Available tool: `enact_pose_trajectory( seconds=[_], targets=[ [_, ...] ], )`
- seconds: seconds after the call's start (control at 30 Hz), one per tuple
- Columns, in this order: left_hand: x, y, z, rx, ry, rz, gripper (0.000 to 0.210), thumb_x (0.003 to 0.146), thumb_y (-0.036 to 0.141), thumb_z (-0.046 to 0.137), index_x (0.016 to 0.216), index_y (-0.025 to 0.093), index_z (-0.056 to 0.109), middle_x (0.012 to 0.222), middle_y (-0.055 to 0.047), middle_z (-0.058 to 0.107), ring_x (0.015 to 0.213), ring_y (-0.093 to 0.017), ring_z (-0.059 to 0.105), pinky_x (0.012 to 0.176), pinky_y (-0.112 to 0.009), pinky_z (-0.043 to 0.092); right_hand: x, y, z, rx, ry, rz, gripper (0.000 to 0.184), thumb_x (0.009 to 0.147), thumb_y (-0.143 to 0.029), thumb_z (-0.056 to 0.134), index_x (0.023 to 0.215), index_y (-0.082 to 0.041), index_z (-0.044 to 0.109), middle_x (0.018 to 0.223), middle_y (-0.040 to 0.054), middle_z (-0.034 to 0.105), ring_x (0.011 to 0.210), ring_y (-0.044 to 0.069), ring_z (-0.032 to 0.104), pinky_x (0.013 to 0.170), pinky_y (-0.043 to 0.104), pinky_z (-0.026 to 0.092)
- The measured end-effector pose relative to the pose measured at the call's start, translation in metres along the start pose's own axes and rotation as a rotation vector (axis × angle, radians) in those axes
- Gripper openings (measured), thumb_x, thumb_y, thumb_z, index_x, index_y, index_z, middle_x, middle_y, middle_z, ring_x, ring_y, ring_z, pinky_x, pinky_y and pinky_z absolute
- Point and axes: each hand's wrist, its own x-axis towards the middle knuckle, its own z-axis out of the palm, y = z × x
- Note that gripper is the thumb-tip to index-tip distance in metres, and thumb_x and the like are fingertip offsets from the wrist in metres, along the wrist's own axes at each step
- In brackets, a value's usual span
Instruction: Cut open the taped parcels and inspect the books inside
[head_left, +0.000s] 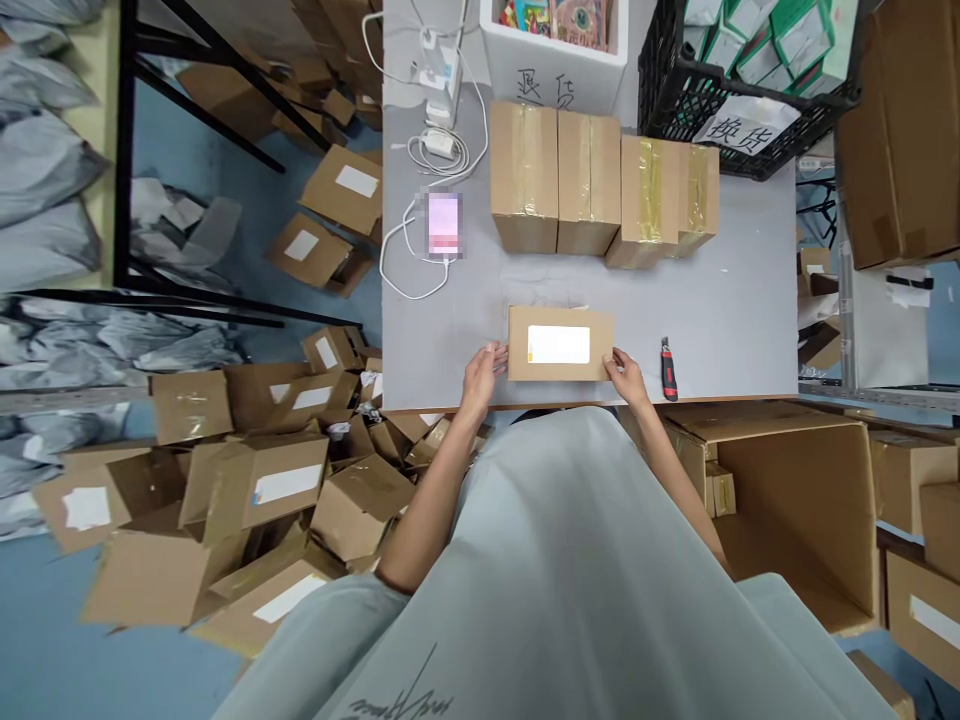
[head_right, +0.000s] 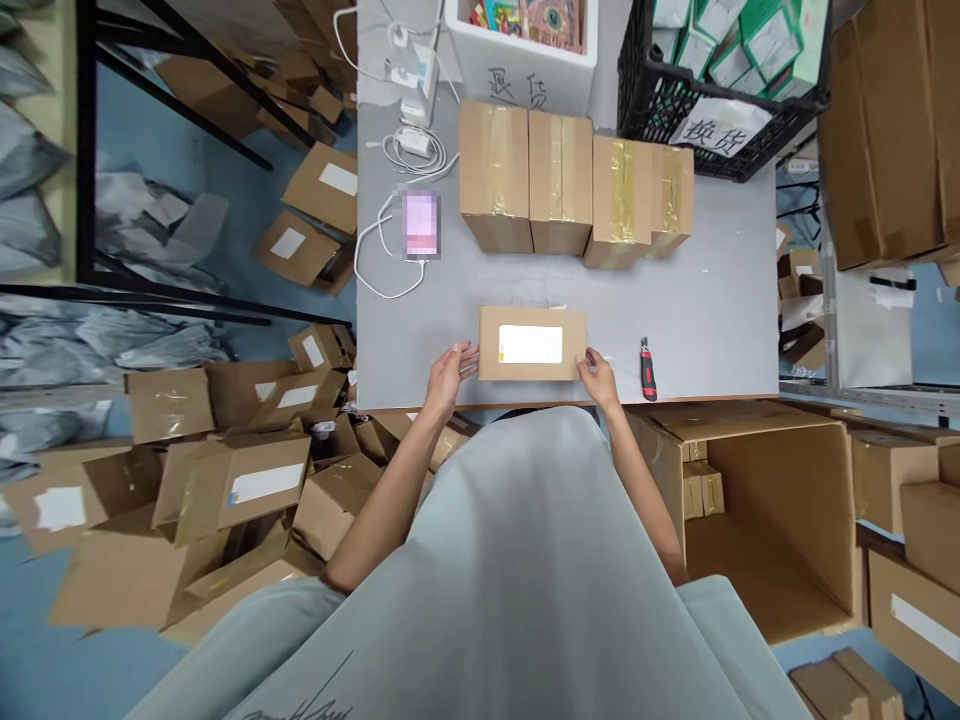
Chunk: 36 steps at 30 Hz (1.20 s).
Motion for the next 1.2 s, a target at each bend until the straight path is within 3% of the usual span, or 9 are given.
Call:
enact_pose_trajectory(
  seconds=[0.17,0.27,0.4,0.5,0.63,0.83,1.0,1.2],
  targets=[
    [0.024,0.004,0.006,0.041,-0.013,-0.036,0.049,0.11,0.054,0.051,0.136,0.016,0.07,0.16,-0.02,0.063,0.147,-0.031,0.063,0.122,-0.045,0.051,0.025,-0.014,-0.007,0.025,0.074,0.069,0.092,0.089,-0.078,0.065,0.149,-0.009,0.064,0.162,0.0259,0.061,0.145,0.037,0.062,0.127,0.053,0.046],
    [0.044,0.018,0.013,0.115,-0.014,-0.068,0.054,0.112,0.055,0.045,0.141,0.016,0.069,0.163,-0.02,0.062,0.152,-0.031,0.058,0.127,-0.046,0.045,0.042,-0.032,-0.011,0.063,0.05,0.079,0.083,0.094,-0.081,0.058,0.141,-0.015,0.07,0.155,0.0204,0.068,0.145,0.033,0.062,0.127,0.05,0.046],
    [0.054,0.038,0.021,0.138,-0.064,-0.083,0.069,0.114,0.062,0.038,0.149,0.01,0.067,0.149,-0.023,0.072,0.148,-0.035,0.062,0.125,-0.049,0.045,0.046,-0.056,-0.016,0.093,-0.021,0.049,0.077,0.098,-0.086,0.046,0.121,-0.02,0.078,0.133,0.0139,0.08,0.13,0.031,0.069,0.119,0.047,0.052],
    [0.044,0.044,0.02,0.148,-0.061,-0.039,0.075,0.114,0.066,0.036,0.152,0.009,0.064,0.146,-0.024,0.074,0.144,-0.036,0.065,0.123,-0.051,0.047,0.033,-0.07,-0.021,0.11,0.008,0.006,0.074,0.1,-0.084,0.047,0.122,-0.021,0.079,0.134,0.0124,0.08,0.129,0.031,0.07,0.116,0.046,0.054],
    [0.016,0.038,0.01,0.109,-0.03,0.03,0.078,0.11,0.073,0.04,0.152,0.012,0.066,0.149,-0.023,0.072,0.141,-0.034,0.068,0.119,-0.048,0.051,0.007,-0.078,-0.028,0.133,0.078,0.005,0.072,0.101,-0.078,0.053,0.137,-0.019,0.074,0.147,0.015,0.074,0.136,0.033,0.069,0.116,0.049,0.055],
    [-0.021,0.023,0.002,0.102,-0.047,0.082,0.074,0.108,0.073,0.047,0.149,0.016,0.069,0.154,-0.02,0.069,0.146,-0.034,0.064,0.119,-0.047,0.052,-0.018,-0.069,-0.031,0.093,0.111,-0.045,0.074,0.096,-0.069,0.069,0.147,-0.017,0.068,0.155,0.0212,0.069,0.145,0.035,0.064,0.115,0.05,0.056],
    [-0.022,0.018,0.003,0.098,-0.044,0.062,0.068,0.109,0.066,0.052,0.152,0.015,0.067,0.157,-0.02,0.067,0.149,-0.033,0.061,0.121,-0.047,0.051,-0.014,-0.047,-0.025,0.075,0.109,0.001,0.079,0.087,-0.071,0.074,0.14,-0.012,0.07,0.147,0.0273,0.073,0.136,0.039,0.07,0.107,0.055,0.06],
    [-0.013,0.018,0.0,0.094,-0.053,0.052,0.058,0.108,0.056,0.058,0.15,0.016,0.066,0.156,-0.019,0.068,0.149,-0.032,0.062,0.122,-0.046,0.051,-0.012,-0.034,-0.022,0.031,0.095,0.001,0.075,0.086,-0.071,0.074,0.136,-0.015,0.073,0.144,0.0238,0.076,0.131,0.036,0.073,0.105,0.053,0.063]
  ],
)
